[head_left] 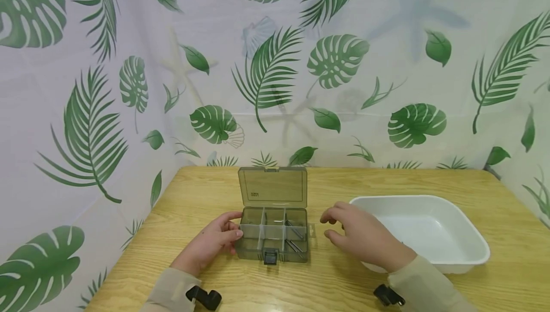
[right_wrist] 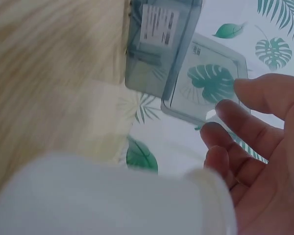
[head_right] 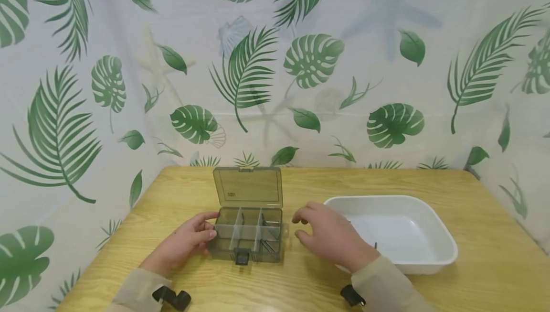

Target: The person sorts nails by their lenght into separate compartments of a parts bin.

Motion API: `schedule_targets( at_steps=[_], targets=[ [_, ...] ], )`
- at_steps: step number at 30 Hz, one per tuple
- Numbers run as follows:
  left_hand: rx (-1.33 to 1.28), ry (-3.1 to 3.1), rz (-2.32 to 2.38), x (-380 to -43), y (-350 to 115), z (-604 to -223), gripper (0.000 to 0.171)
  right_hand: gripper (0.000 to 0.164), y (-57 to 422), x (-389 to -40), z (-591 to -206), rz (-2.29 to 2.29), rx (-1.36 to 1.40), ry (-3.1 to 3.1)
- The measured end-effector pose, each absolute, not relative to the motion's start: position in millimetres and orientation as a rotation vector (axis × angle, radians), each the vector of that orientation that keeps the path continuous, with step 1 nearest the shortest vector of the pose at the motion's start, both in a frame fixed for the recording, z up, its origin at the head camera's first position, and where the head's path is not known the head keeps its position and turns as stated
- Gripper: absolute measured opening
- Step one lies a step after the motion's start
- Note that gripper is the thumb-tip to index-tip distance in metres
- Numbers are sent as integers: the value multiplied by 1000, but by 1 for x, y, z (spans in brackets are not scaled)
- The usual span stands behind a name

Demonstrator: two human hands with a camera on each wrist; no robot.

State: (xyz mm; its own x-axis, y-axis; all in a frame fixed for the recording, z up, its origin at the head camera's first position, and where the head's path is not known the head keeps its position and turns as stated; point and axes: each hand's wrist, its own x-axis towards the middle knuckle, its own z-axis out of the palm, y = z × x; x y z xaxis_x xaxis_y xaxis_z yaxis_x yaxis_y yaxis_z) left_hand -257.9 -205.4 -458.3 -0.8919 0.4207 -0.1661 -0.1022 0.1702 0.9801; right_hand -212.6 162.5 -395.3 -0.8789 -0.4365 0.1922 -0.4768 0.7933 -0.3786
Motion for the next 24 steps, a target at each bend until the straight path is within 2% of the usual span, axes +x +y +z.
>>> schedule_targets(
  at_steps=[10,18,24],
  targets=[
    [323,2045,1781,-259,-203,-460,63,22,231,-217,-388,585,660,-2966],
    [318,2048,1778,-259,-203,-458,62,40,308,-222,-407,450,538,-3144],
    [313,2046,1771,-259,-206,-459,62,59,330,-225,-424,411,526,-3266]
  ],
)
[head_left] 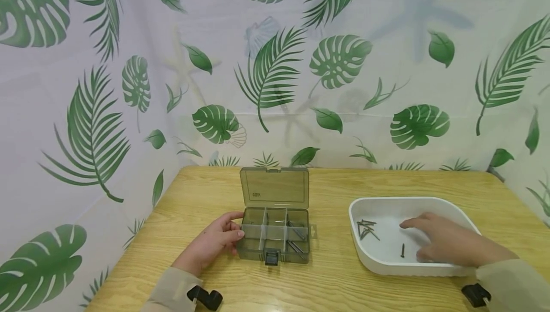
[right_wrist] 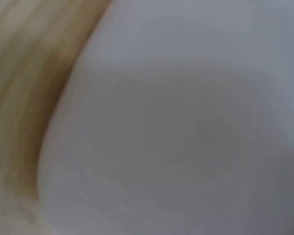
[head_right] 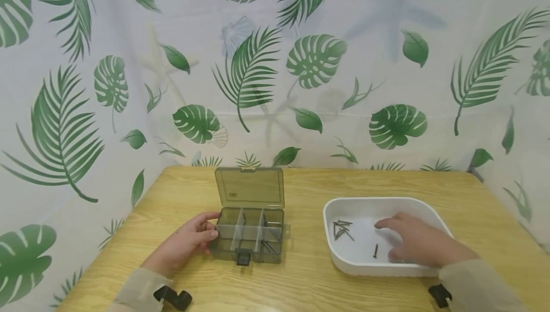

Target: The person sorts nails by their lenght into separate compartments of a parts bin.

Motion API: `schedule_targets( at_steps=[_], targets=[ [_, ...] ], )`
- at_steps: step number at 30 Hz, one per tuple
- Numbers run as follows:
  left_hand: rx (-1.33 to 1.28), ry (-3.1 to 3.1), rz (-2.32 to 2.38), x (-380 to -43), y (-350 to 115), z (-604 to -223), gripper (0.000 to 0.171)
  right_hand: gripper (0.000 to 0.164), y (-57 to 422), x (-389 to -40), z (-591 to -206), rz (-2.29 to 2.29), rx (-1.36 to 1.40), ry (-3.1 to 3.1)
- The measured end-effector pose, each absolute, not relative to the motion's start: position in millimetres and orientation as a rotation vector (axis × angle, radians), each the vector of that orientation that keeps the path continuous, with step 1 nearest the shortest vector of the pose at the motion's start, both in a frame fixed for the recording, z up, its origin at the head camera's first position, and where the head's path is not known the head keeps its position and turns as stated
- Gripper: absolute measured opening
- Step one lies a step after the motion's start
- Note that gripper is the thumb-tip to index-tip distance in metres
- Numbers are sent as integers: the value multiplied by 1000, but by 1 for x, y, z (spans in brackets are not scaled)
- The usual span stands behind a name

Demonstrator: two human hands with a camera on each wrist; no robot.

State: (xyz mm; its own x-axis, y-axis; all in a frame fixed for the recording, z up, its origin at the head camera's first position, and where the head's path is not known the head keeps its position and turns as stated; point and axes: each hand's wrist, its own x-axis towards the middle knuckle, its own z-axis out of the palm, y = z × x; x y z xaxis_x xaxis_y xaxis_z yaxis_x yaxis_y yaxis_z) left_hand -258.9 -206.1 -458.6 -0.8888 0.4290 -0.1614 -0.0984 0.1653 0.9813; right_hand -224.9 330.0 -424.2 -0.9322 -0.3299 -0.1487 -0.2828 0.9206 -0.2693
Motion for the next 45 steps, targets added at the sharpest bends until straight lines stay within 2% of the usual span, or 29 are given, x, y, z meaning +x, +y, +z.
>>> schedule_targets(
  at_steps=[14,23,30,37,45],
  targets=[
    [315,2045,1769,-258,-206,-459,63,57,302,-224,-428,-351,-425,2860],
    [332,2038,1773,-258,-206,-460,63,21,292,-227,-434,-500,-523,2831],
    [334,2047,1774,-259,-207,-461,63,19,287,-228,-436,-507,-497,2803],
    [342,2039,1772,-258,-205,-461,63,8,285,-225,-425,-552,-472,2909],
    [339,2048,1773,-258,-206,-461,61,17,255,-220,-404,-667,-587,2979]
  ],
)
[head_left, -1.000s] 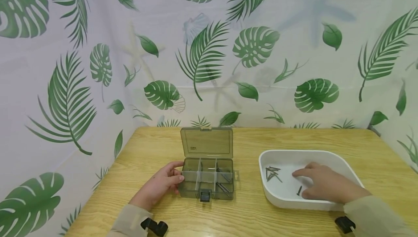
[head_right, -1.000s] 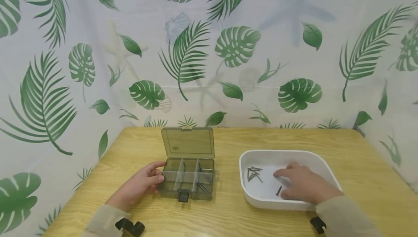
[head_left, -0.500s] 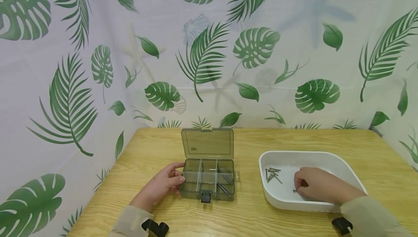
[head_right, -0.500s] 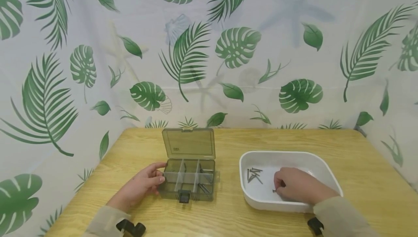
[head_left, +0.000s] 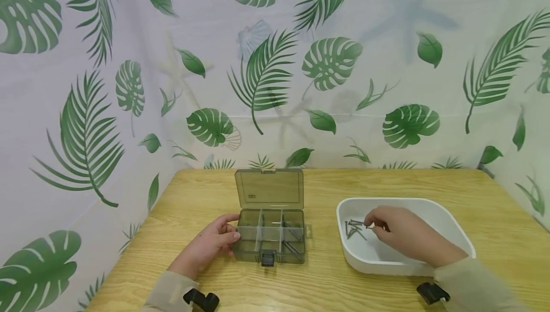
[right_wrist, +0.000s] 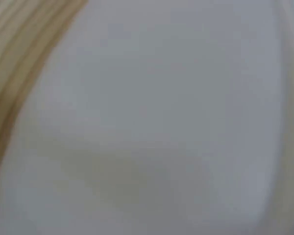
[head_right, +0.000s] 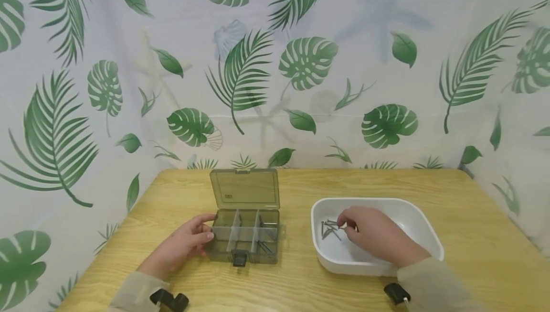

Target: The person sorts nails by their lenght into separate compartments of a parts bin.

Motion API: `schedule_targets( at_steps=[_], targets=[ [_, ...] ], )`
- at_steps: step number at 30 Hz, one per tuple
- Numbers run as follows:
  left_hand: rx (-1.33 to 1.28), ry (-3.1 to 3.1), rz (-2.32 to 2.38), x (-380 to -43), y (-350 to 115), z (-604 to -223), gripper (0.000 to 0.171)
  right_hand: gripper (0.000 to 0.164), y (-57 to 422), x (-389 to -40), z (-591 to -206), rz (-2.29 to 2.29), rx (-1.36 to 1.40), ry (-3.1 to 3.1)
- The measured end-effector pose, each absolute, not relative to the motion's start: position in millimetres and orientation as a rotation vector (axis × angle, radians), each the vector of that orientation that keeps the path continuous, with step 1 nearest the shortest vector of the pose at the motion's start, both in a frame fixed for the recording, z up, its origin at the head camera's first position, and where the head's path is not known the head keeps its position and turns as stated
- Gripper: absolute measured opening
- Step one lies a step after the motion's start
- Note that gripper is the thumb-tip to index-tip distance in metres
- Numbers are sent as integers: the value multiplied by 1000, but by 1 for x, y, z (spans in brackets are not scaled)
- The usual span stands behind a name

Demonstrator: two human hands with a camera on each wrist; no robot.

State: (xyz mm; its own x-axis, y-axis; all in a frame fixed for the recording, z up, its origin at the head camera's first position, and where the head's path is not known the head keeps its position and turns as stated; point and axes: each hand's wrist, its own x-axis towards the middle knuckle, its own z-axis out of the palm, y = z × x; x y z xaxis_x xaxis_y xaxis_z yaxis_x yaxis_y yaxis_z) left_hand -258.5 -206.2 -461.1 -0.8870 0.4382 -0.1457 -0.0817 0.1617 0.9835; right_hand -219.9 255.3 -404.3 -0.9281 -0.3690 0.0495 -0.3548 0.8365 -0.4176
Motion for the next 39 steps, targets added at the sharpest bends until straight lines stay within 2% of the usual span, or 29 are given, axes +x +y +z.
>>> schedule_targets(
  at_steps=[6,13,39],
  targets=[
    [333,2061,1770,-260,-207,-463,60,21,222,-220,-395,-734,-697,3026],
    [303,2056,1786,-258,-207,-463,59,18,185,-219,-394,-751,-822,3064],
    [306,2004,1820,-257,-204,-458,61,15,76,-218,-403,-754,-1013,3011]
  ],
)
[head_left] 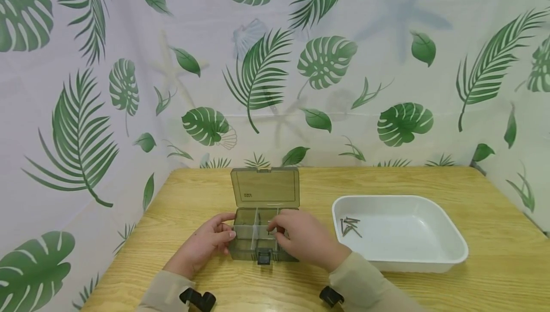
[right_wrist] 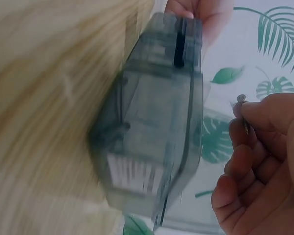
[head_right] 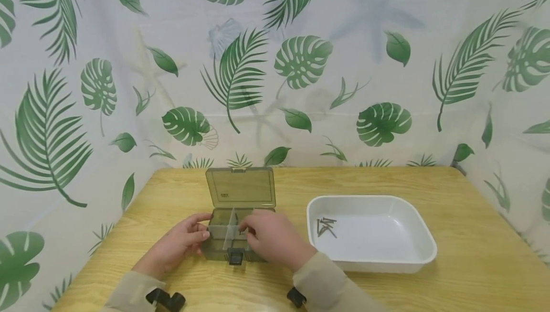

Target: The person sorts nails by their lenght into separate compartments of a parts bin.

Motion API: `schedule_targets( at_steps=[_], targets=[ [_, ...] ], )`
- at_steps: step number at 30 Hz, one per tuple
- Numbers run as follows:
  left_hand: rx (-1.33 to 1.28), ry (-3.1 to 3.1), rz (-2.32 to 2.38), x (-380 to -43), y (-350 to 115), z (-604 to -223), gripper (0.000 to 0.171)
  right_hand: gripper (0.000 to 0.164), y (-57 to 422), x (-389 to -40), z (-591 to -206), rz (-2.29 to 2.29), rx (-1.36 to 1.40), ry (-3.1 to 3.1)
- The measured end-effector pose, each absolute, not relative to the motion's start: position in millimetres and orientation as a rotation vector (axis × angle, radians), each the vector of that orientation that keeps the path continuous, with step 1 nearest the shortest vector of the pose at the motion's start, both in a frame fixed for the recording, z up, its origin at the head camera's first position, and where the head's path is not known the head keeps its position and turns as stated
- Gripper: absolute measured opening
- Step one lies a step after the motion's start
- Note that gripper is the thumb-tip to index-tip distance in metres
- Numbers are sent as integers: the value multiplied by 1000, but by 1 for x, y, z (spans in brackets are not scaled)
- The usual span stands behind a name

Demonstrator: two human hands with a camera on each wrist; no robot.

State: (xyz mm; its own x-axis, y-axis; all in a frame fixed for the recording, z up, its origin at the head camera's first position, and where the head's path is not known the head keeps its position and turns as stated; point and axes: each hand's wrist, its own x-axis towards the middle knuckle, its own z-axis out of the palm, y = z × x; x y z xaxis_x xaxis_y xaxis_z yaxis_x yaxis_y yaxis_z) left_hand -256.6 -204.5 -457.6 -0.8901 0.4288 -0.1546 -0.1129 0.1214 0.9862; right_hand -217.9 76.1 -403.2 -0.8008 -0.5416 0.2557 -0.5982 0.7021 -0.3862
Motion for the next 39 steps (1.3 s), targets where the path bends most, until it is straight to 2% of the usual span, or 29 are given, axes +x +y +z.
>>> schedule_targets(
  at_steps=[8,14,28,39],
  targets=[
    [297,2013,1812,-258,-206,-460,61,15,59,-222,-406,672,969,-2771],
    [291,2024,1806,-259,-205,-463,59,17,68,-219,-410,705,944,-2758],
    [294,2039,1797,-259,-205,-463,58,17,147,-202,-405,676,690,-2791],
    [300,2036,1796,-259,-206,-462,59,23,209,-211,-410,677,513,-2980]
  ],
)
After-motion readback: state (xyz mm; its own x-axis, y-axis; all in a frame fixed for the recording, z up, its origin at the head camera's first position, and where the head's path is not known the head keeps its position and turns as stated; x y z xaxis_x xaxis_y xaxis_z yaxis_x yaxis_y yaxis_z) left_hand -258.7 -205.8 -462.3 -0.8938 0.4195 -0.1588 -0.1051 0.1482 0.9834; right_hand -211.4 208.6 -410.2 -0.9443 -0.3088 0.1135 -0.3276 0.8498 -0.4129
